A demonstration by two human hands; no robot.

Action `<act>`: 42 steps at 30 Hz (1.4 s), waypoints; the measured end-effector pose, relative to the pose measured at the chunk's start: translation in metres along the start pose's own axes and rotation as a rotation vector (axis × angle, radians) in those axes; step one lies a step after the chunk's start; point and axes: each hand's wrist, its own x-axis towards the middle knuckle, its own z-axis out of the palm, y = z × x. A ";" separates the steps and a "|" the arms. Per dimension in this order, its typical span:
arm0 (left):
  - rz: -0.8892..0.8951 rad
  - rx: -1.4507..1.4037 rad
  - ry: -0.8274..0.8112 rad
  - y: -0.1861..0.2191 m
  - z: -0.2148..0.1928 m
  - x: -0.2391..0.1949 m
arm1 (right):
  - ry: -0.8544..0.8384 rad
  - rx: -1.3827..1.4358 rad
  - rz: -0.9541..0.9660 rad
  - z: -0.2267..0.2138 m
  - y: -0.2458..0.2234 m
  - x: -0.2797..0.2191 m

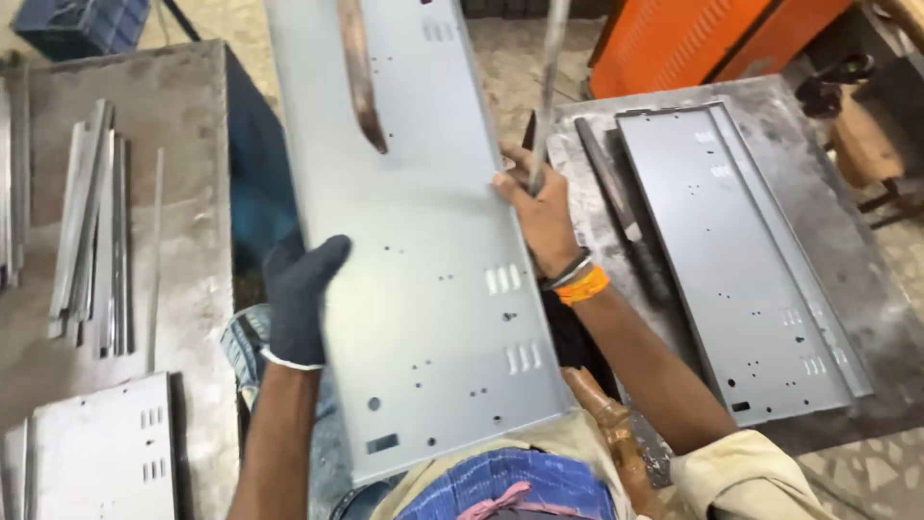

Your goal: The worker is performing spot welding to attach metal strips to large sheet-metal panels at an industrial workstation.

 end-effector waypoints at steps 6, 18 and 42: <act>-0.001 0.097 0.076 0.026 -0.041 0.000 | -0.128 -0.119 -0.096 0.024 -0.009 0.000; -0.104 1.779 -0.184 0.118 -0.098 0.135 | -0.132 -1.066 -0.396 -0.104 -0.105 0.026; 0.397 1.166 -0.299 0.109 -0.111 0.163 | -0.536 -1.086 -0.761 0.056 -0.052 0.166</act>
